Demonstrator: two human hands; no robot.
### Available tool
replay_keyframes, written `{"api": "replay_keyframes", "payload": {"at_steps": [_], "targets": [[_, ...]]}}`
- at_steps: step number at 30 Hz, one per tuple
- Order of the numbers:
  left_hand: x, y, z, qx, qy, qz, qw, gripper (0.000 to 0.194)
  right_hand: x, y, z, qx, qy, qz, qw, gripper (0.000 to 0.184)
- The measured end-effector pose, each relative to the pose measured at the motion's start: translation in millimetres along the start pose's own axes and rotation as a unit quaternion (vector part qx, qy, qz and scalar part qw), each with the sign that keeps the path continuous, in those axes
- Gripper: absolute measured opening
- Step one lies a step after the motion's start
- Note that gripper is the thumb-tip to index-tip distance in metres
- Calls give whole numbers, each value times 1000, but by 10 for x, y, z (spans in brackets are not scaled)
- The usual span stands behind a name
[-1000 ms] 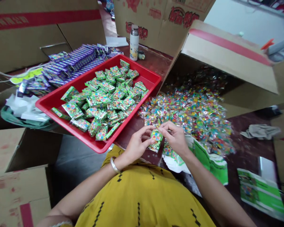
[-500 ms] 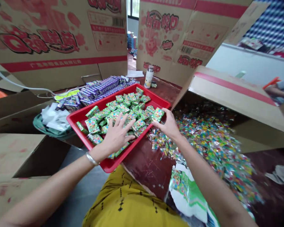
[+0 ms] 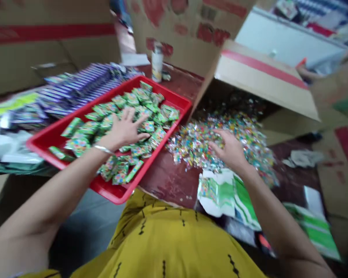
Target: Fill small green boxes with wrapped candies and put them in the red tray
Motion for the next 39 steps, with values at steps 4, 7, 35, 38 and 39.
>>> {"api": "replay_keyframes", "payload": {"at_steps": [4,7,35,38,39], "targets": [[-439,11,581,-40,-63,54,996,71,-1125,11,81,-81,-72,-74,991,62],[-832,-228,1310,-91,-203,56,973,78,-1692,-270,30,-159,-120,-129,971,88],[-1101,-1290,1883,-163,-265,49,949,31,-690,-852,-307,-76,-77,-129,986,34],[-1096,-1305,1871,-188,-260,58,946,31,-629,-935,-281,-49,-65,-103,991,27],[-1095,-1310,1868,-194,-258,59,945,31,-635,-942,-277,-39,-60,-92,993,26]]}}
Point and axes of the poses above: each hand's wrist, its own x-axis towards the middle knuckle, its own y-axis out of the back of the hand, z = x × y, the point moved 2 cm from there along x, towards the middle knuckle, and after that the axes turned 15 degrees about -z, right-handed, at the moved point
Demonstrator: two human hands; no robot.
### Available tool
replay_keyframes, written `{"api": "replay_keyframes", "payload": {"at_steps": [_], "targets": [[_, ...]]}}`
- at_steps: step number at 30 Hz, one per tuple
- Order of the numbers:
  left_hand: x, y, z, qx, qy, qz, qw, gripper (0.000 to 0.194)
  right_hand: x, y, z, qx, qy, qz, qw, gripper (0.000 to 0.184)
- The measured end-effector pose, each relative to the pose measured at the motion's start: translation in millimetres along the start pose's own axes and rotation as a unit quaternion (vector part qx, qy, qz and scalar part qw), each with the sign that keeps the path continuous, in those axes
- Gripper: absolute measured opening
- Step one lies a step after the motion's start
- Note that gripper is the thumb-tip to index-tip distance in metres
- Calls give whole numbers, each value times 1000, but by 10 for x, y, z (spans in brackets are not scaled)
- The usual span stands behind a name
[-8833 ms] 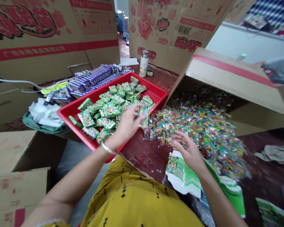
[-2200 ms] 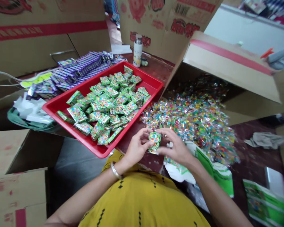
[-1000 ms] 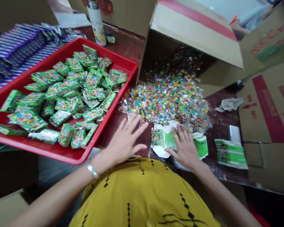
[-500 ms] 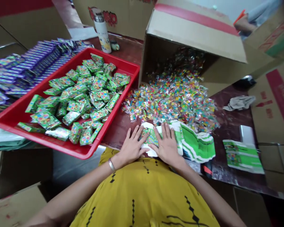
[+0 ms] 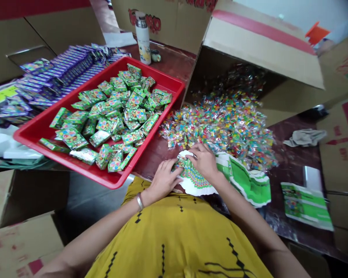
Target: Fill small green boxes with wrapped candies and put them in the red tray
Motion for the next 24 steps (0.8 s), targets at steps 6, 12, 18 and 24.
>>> {"api": "replay_keyframes", "payload": {"at_steps": [6,12,18,24], "targets": [[-17,-28,-9,-37,0,19,999,31,-104,43,-33,36,72,11,997,26],[-67,253,-30,-285,79,127,947,30,-105,179,-89,326,40,18,944,15],[-19,584,-50,-645,73,-28,760,27,26,398,-202,494,73,-32,866,16],[48,607,56,-822,-18,-89,562,48,-43,549,-386,330,110,59,936,20]]}}
Point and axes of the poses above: each hand's wrist, its own x-axis towards the middle knuckle, its own y-axis out of the back of the hand, z = x × y, the point moved 2 cm from there along x, towards the middle knuckle, and after that the axes turned 15 degrees about -z, right-handed, at the moved point
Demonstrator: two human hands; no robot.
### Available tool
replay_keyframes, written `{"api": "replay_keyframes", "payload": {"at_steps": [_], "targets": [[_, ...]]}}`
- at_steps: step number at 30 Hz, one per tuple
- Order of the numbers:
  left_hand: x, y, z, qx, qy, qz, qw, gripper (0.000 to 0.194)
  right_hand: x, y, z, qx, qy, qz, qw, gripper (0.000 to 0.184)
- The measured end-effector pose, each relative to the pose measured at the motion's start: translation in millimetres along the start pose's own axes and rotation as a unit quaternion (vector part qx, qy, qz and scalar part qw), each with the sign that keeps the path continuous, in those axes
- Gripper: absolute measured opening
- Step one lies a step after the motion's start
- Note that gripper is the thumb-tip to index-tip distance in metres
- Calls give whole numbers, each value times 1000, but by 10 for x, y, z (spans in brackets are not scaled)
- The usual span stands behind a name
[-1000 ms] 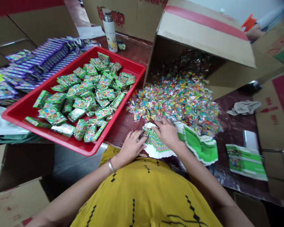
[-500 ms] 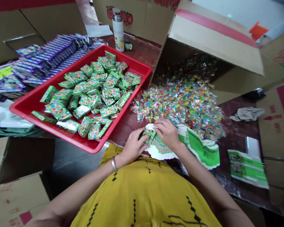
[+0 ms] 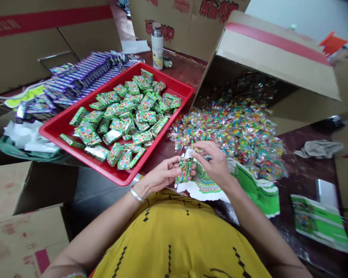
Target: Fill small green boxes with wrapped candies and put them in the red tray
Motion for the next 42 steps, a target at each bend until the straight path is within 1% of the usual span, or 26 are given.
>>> {"api": "replay_keyframes", "payload": {"at_steps": [1,2,4,6,8,9,11,12,13,14,16,17,18,20,22,24,26,27,28,30,31,34,37,38,40,42], "targets": [[12,11,-2,-2,-13,5,1000,52,-35,-12,-42,-49,8,2,999,26],[20,26,-3,0,-22,12,1000,54,-72,-31,-79,-83,15,-10,996,31],[26,61,4,13,-29,25,999,54,-138,-81,-127,-96,14,-66,993,39],[19,83,16,29,-19,37,999,53,-172,-106,-142,-48,-11,-128,991,41],[6,82,25,54,11,40,998,53,-164,-78,-134,30,-56,-179,982,38],[0,73,27,73,30,37,996,53,-150,-52,-126,70,-77,-212,972,33],[-9,49,34,119,57,37,991,45,-118,4,-116,128,-104,-291,942,25],[-9,39,38,142,58,46,987,40,-103,28,-111,146,-110,-310,933,24],[-8,31,44,163,47,64,983,35,-89,48,-105,159,-112,-295,935,24],[-4,25,50,179,25,90,979,32,-78,57,-95,170,-112,-249,947,26],[14,16,50,193,-35,146,970,30,-82,19,-65,193,-104,-116,969,37],[28,11,41,194,-66,170,964,30,-96,-36,-46,203,-100,-63,972,39],[44,7,27,192,-92,192,958,30,-114,-113,-24,213,-99,-34,971,38],[79,3,-11,196,-123,235,944,30,-147,-287,28,228,-103,-17,968,25],[103,0,-40,230,-142,284,920,28,-167,-419,81,230,-110,17,967,14],[113,-11,-50,272,-175,321,890,29,-162,-492,118,228,-112,56,966,16],[107,-28,-48,306,-216,346,860,42,-136,-522,133,241,-107,85,961,12],[101,-34,-47,321,-227,351,850,49,-119,-527,132,252,-100,97,958,16],[96,-39,-47,338,-228,350,843,54,-104,-528,127,259,-91,110,955,24],[86,-37,-44,371,-207,331,843,55,-81,-524,112,253,-69,128,957,37],[82,-32,-39,380,-193,312,849,52,-74,-521,107,239,-59,131,960,38],[59,-20,0,376,-160,246,879,42,-71,-499,112,185,-46,118,975,31],[30,-35,48,375,-125,195,898,32,-64,-444,123,129,-38,100,986,13],[21,-47,59,381,-115,188,898,30,-56,-421,117,113,-31,96,988,8],[11,-71,69,390,-109,190,895,27,-30,-380,89,110,-15,86,990,10],[9,-90,68,380,-129,212,891,27,2,-355,55,158,-8,80,984,10]]}}
Point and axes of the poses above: each hand's wrist, its own x-axis towards the middle knuckle, its own y-axis out of the back of the hand, z = x × y, the point moved 2 cm from there along x, towards the middle knuckle, and after that the axes turned 15 degrees about -z, right-handed, at the moved point
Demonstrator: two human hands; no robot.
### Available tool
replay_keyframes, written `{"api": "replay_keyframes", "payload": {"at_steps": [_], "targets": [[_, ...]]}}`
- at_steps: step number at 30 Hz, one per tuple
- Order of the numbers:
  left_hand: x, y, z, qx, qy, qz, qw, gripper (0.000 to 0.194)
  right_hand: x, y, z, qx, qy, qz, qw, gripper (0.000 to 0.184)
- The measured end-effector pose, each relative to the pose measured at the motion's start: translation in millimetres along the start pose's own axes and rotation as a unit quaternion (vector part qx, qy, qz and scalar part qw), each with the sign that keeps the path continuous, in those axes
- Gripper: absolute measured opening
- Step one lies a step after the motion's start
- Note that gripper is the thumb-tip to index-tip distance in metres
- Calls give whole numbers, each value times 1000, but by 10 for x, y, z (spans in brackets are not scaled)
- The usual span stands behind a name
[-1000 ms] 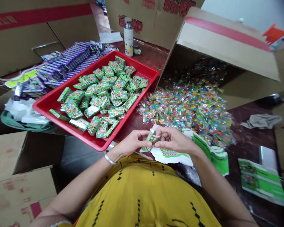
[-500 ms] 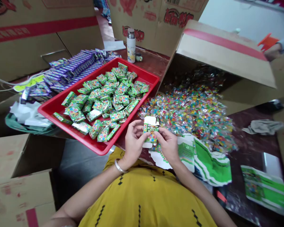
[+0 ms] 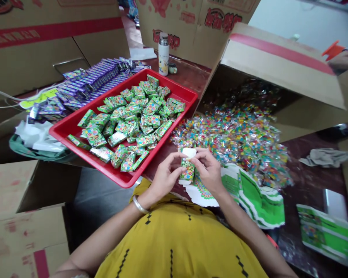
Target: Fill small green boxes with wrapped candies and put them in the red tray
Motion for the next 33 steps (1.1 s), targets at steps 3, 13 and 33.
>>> {"api": "replay_keyframes", "payload": {"at_steps": [3,13,33], "targets": [[-5,-15,-4,-34,-9,52,998,34,48,3,-43,76,-18,-6,997,14],[-57,32,49,32,14,17,999,43,226,184,0,112,-148,-123,975,23],[-105,104,26,102,18,-38,994,47,206,193,-28,76,-149,-208,964,20]]}}
Point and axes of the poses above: each hand's wrist, its own x-axis towards the middle knuckle, its own y-axis out of the back of the hand, z = x × y, the point moved 2 cm from there along x, towards the middle knuckle, and after that the axes turned 15 degrees about -z, right-handed, at the moved point
